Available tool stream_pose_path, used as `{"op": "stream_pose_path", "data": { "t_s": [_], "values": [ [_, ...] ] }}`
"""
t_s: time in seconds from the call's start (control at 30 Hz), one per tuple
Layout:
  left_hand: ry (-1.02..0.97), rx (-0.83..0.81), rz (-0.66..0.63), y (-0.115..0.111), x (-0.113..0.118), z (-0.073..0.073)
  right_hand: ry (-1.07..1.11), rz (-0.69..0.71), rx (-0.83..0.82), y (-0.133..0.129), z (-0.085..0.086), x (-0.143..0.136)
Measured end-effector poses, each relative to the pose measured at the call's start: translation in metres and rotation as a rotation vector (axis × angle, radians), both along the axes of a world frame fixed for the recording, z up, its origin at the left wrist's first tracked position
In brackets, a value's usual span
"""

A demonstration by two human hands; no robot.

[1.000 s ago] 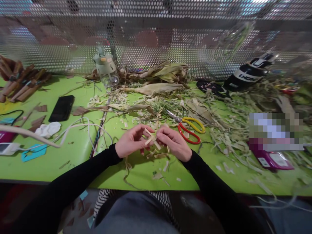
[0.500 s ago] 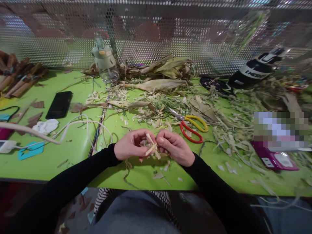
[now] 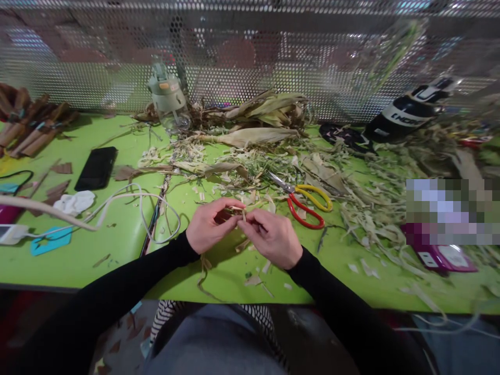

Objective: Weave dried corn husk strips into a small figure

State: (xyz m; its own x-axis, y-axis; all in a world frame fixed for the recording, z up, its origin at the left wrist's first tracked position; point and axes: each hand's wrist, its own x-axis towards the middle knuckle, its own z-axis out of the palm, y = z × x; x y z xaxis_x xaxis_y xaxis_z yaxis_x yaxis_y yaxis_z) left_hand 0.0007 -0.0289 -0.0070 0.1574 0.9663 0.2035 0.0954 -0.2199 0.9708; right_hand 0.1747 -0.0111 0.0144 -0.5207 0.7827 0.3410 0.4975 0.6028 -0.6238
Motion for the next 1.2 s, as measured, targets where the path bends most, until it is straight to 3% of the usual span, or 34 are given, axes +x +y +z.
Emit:
{"op": "stream_pose_path", "data": {
  "t_s": [0.23, 0.33, 0.43, 0.53, 0.63, 0.77, 0.97, 1.2],
  "values": [
    [0.227, 0.173, 0.042, -0.004, -0.003, 0.002, -0.037, 0.069, 0.032, -0.004, 0.002, 0.0],
    [0.166, 0.153, 0.036, -0.003, -0.002, 0.001, -0.053, 0.1, 0.058, -0.006, 0.001, -0.001],
    [-0.008, -0.003, -0.023, 0.003, -0.002, 0.001, 0.008, 0.105, 0.046, -0.002, -0.001, 0.001],
    [-0.264, -0.204, -0.133, 0.009, -0.005, 0.002, 0.147, -0.039, 0.051, 0.004, -0.002, 0.007],
    [-0.403, -0.27, -0.188, 0.012, -0.007, 0.002, 0.11, -0.104, 0.04, 0.008, -0.001, 0.01],
    [-0.413, -0.275, -0.174, 0.011, -0.008, 0.002, 0.014, 0.017, -0.039, 0.007, -0.002, 0.007],
    [-0.391, -0.271, -0.166, 0.007, -0.004, 0.005, 0.172, 0.174, -0.31, 0.003, 0.001, 0.004],
    [-0.434, -0.211, -0.174, 0.001, -0.002, 0.002, 0.175, 0.186, -0.176, -0.006, 0.011, 0.005]
  ]
}}
